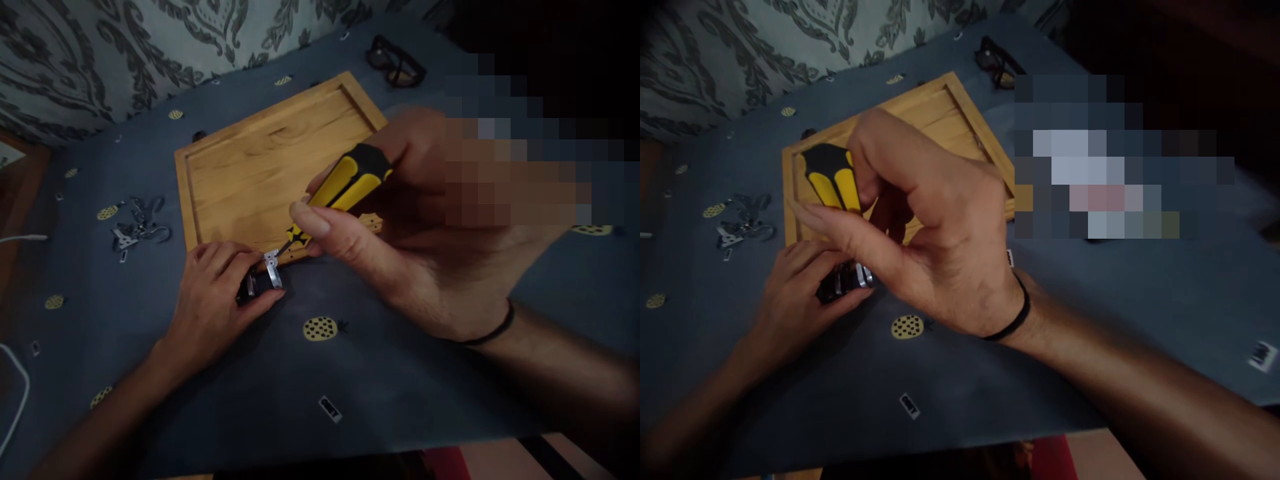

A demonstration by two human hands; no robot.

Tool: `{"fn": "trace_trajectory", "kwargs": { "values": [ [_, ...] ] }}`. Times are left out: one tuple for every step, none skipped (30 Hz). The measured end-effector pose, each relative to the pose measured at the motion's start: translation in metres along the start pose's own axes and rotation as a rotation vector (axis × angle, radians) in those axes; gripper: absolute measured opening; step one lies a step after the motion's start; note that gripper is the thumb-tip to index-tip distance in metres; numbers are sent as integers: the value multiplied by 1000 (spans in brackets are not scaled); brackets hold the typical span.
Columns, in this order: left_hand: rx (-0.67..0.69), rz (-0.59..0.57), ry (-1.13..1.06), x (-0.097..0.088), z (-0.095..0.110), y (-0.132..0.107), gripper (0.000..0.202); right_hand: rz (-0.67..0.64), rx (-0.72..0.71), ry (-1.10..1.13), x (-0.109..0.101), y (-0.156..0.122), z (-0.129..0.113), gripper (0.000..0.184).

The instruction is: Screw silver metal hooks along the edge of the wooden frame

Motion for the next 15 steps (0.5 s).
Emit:
{"fn": "trace_trajectory", "kwargs": {
  "values": [
    [6,2,0,0,0,0,27,-10,2,-5,1,-1,0,32],
    [10,4,-1,0,1,0,27,-11,4,-11,1,-1,1,32],
    [11,5,-2,-1,0,0,27,-12,7,-17,1,-1,1,31],
    [10,1,-1,0,0,0,28,-11,9,-19,1,-1,2,31],
    [9,-2,-1,0,0,0,28,-12,19,-22,1,-1,3,31],
    [10,-6,-3,0,0,0,29,-10,30,-20,1,0,3,32],
    [13,-6,-6,0,0,0,30,-6,39,-14,1,1,4,32],
    [15,-9,-10,0,0,0,31,-10,52,-6,0,2,4,31],
    [15,-11,-15,1,0,0,31,-16,68,2,0,4,5,32],
    [14,-15,-20,1,-1,0,32,-44,88,8,0,6,5,32],
    [10,-15,-23,1,-1,0,32,-107,104,10,3,8,5,32],
    [6,-18,-24,2,-1,0,33,-180,126,-5,7,9,6,33],
    [1,-17,-24,2,-1,0,32,-274,151,-21,12,8,7,34],
    [0,-14,-25,2,-1,0,32,-344,152,-58,16,8,7,33],
    [-2,-9,-25,2,0,0,32,-220,185,-105,8,9,10,33]
  ]
}}
Point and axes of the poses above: each hand's wrist, its own y-axis towards the middle knuckle, its own x-axis out of the palm, z = x × y, the point moved 7 cm from there along y, towards the middle knuckle, and after that the axes turned 10 degrees about -y, right-handed, at the moved point
